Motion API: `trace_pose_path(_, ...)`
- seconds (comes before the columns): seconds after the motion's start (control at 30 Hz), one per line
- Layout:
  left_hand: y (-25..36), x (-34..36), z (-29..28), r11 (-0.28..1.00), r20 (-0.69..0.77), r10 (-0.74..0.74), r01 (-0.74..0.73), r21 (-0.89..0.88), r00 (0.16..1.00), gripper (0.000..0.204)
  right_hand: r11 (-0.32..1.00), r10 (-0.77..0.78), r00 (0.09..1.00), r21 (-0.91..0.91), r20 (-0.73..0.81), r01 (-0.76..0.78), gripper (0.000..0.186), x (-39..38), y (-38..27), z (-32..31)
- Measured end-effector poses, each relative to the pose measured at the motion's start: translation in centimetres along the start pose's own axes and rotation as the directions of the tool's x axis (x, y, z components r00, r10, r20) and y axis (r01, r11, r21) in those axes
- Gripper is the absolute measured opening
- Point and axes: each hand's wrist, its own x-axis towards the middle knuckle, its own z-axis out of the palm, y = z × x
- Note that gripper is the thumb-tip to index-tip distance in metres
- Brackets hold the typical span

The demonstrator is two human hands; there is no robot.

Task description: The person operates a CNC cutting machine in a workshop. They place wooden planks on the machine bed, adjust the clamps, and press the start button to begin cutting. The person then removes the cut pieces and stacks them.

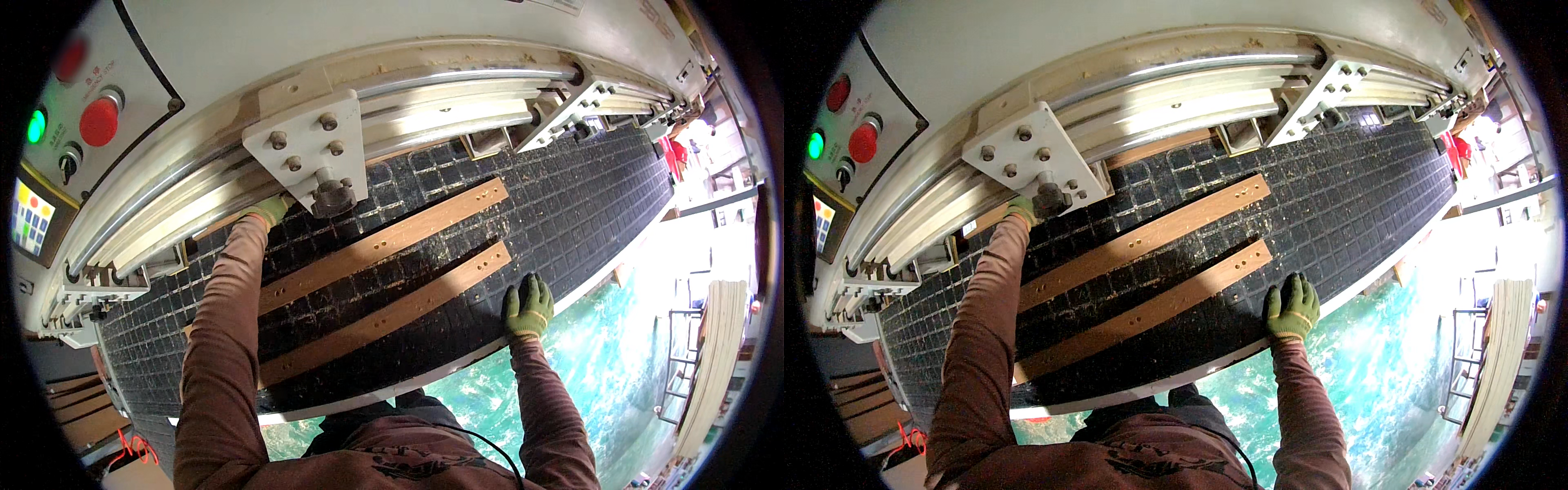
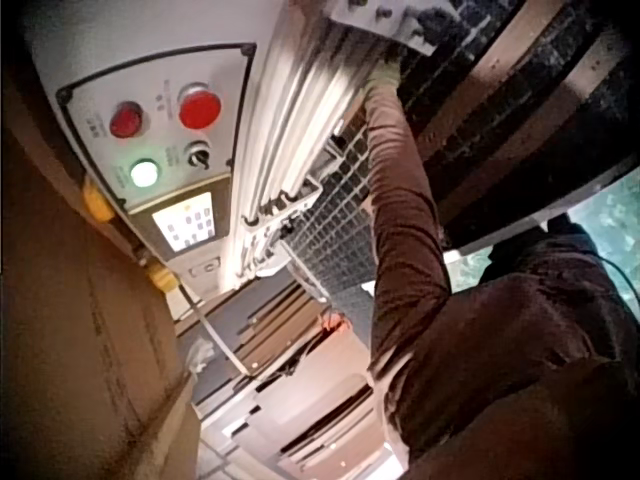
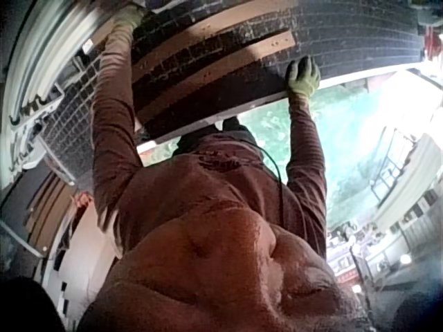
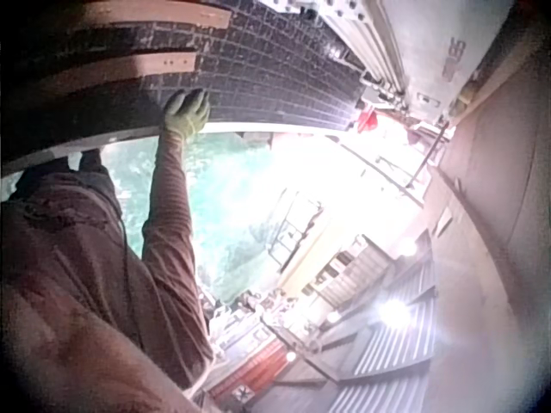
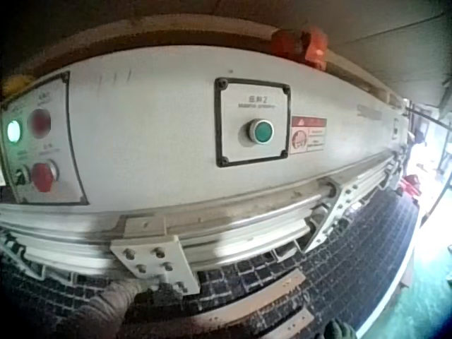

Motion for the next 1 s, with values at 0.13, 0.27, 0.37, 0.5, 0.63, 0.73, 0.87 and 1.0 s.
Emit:
trace_pose_path(0.13,1.6,2.7,-1.3,0.994,0.192,-0.107,0.106,0.017,0.975,0.075,1.000,0.005,1.000,-0.002,-0.007,-0.005,0.062,-0.4,0.8,-0.2)
trace_pose_path(0.27,3.2,3.3,-3.5,0.984,0.259,-0.176,0.167,0.057,0.950,0.072,1.000,0.008,1.000,0.006,0.004,-0.008,0.062,-0.1,0.5,-0.5)
trace_pose_path(0.37,4.0,2.0,-5.0,0.976,0.255,-0.218,0.205,0.079,0.942,0.069,1.000,-0.008,1.000,0.016,0.001,0.008,0.061,0.4,0.2,-0.6)
trace_pose_path(0.5,7.7,-2.1,-6.8,0.956,0.110,-0.278,0.264,0.125,0.954,0.066,0.992,-0.091,0.996,0.086,-0.018,0.092,0.060,0.5,1.1,0.7)
trace_pose_path(0.63,17.4,-9.6,-15.3,0.967,0.435,-0.237,0.169,0.189,0.869,0.092,0.995,-0.076,0.995,0.058,-0.070,0.080,0.056,-0.7,2.5,1.3)
trace_pose_path(0.73,19.9,-17.5,-17.7,0.991,0.484,-0.117,0.069,0.116,0.867,0.092,0.994,-0.091,0.995,0.055,-0.045,0.093,0.056,-0.7,1.7,1.0)
trace_pose_path(0.87,19.1,-20.6,-15.2,0.991,0.358,-0.111,0.129,-0.024,0.927,0.083,0.997,-0.077,0.997,0.011,-0.032,0.078,0.056,-0.5,1.9,0.7)
trace_pose_path(1.0,18.6,-19.7,-13.8,0.990,0.329,-0.131,0.138,0.003,0.935,0.072,0.996,-0.081,0.994,0.030,-0.072,0.084,0.055,-0.5,2.0,1.2)
